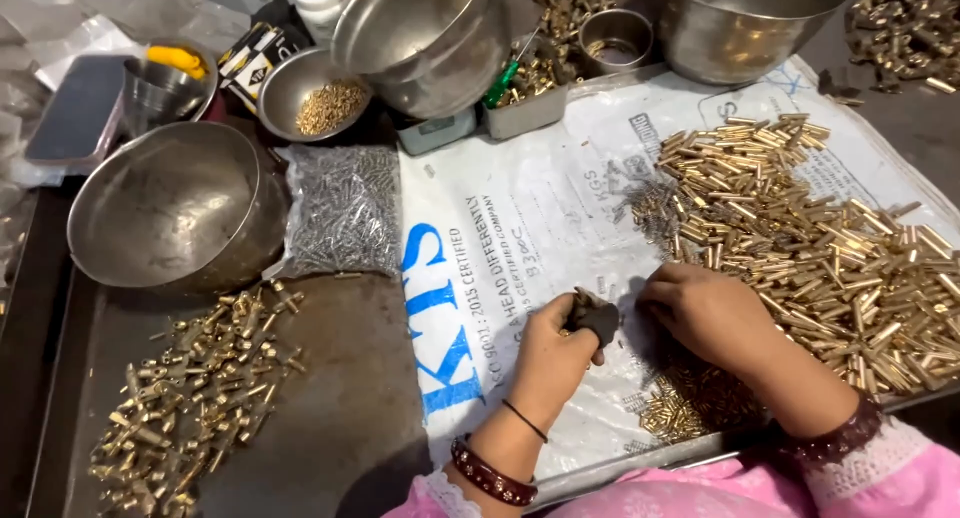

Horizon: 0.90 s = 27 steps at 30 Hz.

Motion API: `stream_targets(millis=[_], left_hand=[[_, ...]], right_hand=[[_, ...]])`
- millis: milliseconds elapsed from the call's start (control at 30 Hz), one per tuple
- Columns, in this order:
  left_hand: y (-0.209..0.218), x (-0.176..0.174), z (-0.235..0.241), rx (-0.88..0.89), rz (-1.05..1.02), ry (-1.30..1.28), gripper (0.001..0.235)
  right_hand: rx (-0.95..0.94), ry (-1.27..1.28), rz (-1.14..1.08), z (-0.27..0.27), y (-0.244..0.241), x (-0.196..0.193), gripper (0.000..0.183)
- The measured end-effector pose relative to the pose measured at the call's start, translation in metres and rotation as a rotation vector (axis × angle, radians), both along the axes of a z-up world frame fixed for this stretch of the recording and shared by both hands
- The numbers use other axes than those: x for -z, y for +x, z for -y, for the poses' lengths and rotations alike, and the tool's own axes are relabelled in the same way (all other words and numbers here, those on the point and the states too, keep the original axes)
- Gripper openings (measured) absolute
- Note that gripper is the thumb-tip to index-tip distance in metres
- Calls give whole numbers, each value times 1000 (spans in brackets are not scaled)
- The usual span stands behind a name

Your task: The person sorts small brass components and uses a handheld power tool to deburr or polish them.

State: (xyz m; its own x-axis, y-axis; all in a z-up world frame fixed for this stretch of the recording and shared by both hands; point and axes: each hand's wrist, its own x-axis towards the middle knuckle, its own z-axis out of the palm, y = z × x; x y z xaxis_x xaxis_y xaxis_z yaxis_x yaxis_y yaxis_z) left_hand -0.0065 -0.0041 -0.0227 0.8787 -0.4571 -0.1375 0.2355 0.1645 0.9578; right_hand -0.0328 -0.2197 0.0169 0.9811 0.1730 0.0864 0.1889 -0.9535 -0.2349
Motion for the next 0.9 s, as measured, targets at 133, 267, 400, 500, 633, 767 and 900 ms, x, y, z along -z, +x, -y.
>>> stream_targets(millis=[133,267,400,500,633,767,900], left_hand=[[1,-29,-1,-48,-36,65,20],[2,-19,-1,-45,27,10,27],[-2,-25,0,-16,167,270,21],[-6,-30,-3,-29,295,298,25],[-6,-17,0,-15,440,274,29],[-9,-13,0,-6,480,319,32],[-9,-15,3,-13,315,303,28]], right_hand=[[46,-91,-156,-5,-2,-10,31],[25,-101,-102,-11,-5,-12,32],[102,115,40,-9,-3,-15,27],[164,880,-95,-10,-10,-25,24],[161,817,-81,-19,-23,-24,17],[28,1019,-99,-16,-28,-7,14],[-115,653,154,-2,-16,-20,15]])
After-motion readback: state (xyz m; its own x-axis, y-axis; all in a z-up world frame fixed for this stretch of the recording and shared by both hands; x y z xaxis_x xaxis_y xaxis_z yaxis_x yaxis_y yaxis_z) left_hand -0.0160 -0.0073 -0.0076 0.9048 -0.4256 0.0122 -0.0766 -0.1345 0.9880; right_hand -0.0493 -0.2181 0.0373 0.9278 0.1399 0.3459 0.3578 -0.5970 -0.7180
